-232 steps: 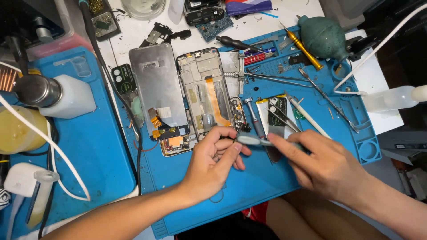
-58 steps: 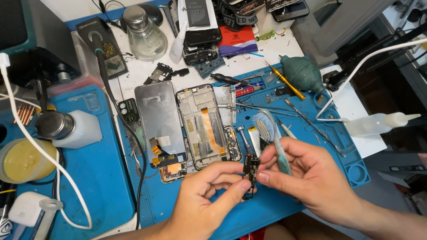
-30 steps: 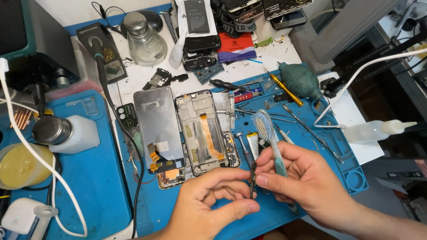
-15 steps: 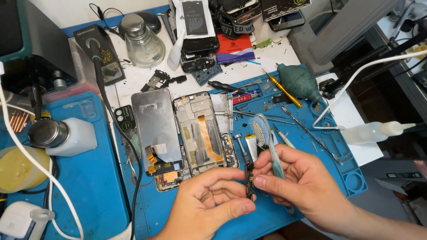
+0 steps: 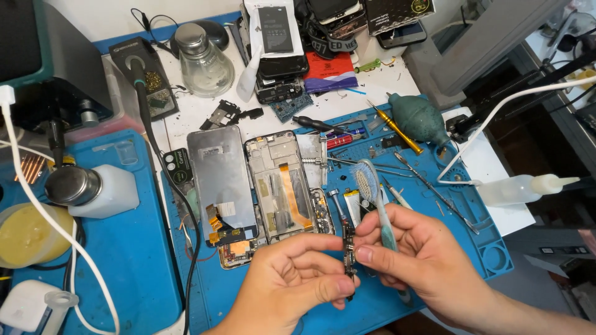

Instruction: Cleaning a small electronic component from a mobile phone using a brush and tweezers on a repair bench.

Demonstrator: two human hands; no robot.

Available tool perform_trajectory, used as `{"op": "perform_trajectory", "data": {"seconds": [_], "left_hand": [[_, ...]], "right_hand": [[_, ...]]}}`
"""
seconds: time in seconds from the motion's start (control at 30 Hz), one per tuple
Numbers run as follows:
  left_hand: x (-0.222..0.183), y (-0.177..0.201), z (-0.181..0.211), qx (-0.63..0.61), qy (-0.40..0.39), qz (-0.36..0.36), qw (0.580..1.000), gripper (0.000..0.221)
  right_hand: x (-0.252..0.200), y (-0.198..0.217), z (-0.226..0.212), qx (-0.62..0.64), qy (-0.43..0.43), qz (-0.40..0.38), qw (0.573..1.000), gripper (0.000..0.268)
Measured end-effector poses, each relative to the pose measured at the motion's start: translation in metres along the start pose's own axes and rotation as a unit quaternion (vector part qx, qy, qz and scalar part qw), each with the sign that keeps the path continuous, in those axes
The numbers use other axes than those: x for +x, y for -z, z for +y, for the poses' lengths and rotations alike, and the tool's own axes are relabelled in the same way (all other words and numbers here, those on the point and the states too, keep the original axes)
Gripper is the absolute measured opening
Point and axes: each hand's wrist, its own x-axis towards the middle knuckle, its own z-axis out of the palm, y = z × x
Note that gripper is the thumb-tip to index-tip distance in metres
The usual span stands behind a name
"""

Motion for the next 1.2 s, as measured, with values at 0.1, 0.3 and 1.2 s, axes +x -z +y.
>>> {"op": "perform_trajectory", "data": {"seconds": [0.1, 0.3, 1.2], "left_hand": [[0.001, -0.002, 0.005, -0.003, 0.027, 0.009, 1.000, 0.053], [0.002, -0.002, 0.007, -0.012, 0.057, 0.019, 0.998, 0.053], [0.011, 0.008, -0.007, -0.003, 0.088, 0.019, 0.996, 0.051]], "right_hand": [[0.001, -0.002, -0.001, 0.001, -0.002, 0.008, 1.000, 0.021], [0.002, -0.002, 0.000, 0.006, -0.008, 0.015, 1.000, 0.023], [0.006, 0.014, -0.007, -0.468, 0.608, -0.049, 0.639, 0.030]]}}
